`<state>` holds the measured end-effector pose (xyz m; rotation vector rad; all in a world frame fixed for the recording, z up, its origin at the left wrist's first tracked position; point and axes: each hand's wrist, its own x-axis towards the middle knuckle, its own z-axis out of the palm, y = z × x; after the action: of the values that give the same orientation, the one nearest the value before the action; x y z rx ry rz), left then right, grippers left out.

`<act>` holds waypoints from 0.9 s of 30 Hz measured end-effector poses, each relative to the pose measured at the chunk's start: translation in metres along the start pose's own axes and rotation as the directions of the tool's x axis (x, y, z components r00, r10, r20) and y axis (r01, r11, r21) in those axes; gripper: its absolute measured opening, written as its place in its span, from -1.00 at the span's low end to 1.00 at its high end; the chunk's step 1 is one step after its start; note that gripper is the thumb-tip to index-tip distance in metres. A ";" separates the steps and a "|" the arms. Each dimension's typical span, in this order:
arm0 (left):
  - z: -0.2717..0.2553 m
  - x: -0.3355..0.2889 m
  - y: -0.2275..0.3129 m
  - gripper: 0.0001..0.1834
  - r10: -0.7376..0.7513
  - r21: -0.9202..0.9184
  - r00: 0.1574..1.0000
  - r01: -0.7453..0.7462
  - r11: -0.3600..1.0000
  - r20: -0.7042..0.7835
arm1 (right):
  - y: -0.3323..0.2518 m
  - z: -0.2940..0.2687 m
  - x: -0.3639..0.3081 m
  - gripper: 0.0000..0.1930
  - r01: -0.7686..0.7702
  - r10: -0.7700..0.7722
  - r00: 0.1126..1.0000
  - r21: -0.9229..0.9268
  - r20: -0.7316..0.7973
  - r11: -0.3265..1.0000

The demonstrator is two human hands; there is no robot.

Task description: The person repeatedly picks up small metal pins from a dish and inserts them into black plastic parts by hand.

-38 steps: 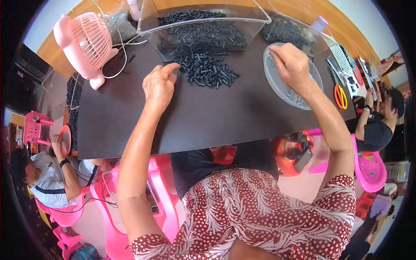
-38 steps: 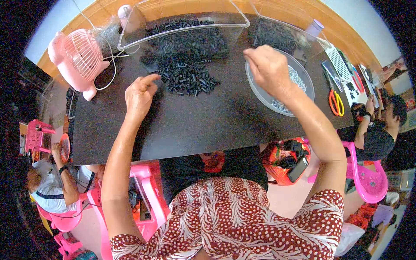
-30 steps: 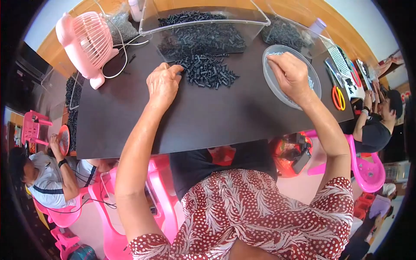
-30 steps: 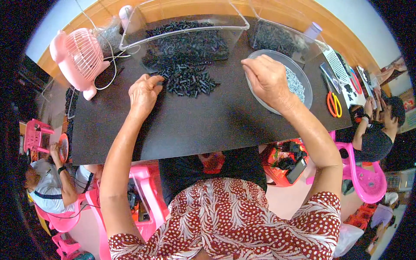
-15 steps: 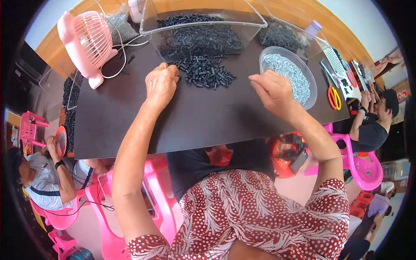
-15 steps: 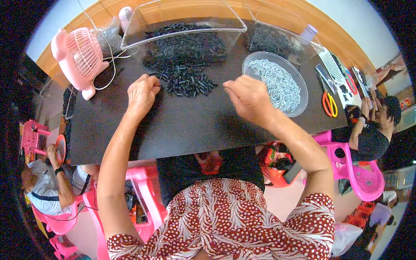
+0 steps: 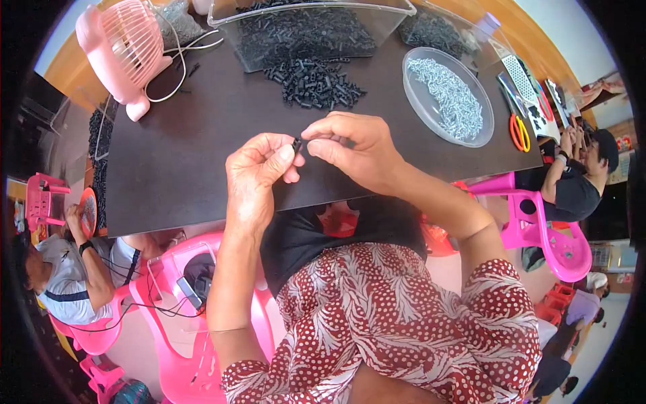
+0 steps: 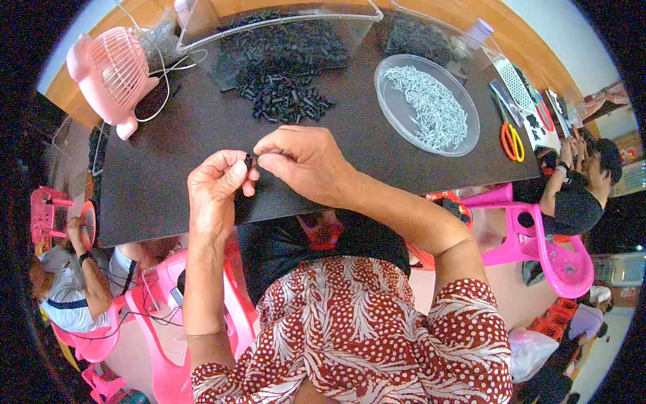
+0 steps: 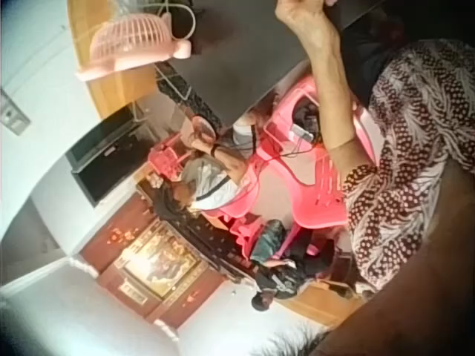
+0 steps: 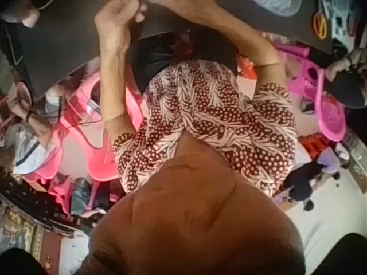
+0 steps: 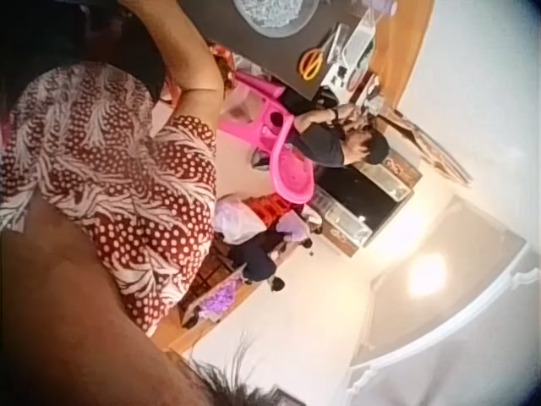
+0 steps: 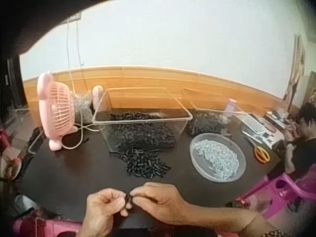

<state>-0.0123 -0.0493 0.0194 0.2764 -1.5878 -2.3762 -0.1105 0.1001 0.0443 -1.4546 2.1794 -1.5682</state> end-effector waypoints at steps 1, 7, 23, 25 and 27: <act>0.003 -0.003 -0.001 -0.86 -0.001 -0.002 1.000 0.001 1.000 0.000 | -0.002 0.000 -0.002 -0.87 0.012 -0.012 1.000 0.001 -0.013 1.000; 0.020 -0.016 -0.004 -0.87 0.047 -0.006 0.998 -0.047 0.999 -0.046 | -0.008 -0.004 -0.012 -0.89 0.202 -0.208 0.977 -0.113 -0.042 0.973; 0.034 -0.024 -0.023 -0.90 -0.052 -0.129 0.998 0.047 0.990 -0.038 | 0.034 -0.091 -0.035 -0.86 0.120 -0.327 0.937 -0.767 -0.123 0.631; 0.033 -0.025 -0.026 -0.90 0.035 -0.028 0.996 -0.038 0.999 -0.086 | 0.067 -0.127 -0.023 -0.86 -0.016 -0.278 0.926 -0.764 -0.254 0.645; 0.034 -0.021 -0.030 -0.90 0.060 0.017 0.995 -0.059 0.998 -0.079 | 0.092 -0.157 -0.015 -0.83 -0.152 -0.148 0.952 -0.832 -0.269 0.534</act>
<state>-0.0059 -0.0021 0.0046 0.3185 -1.5559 -2.2809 -0.2470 0.2214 0.0410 -1.3813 3.4252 -0.6772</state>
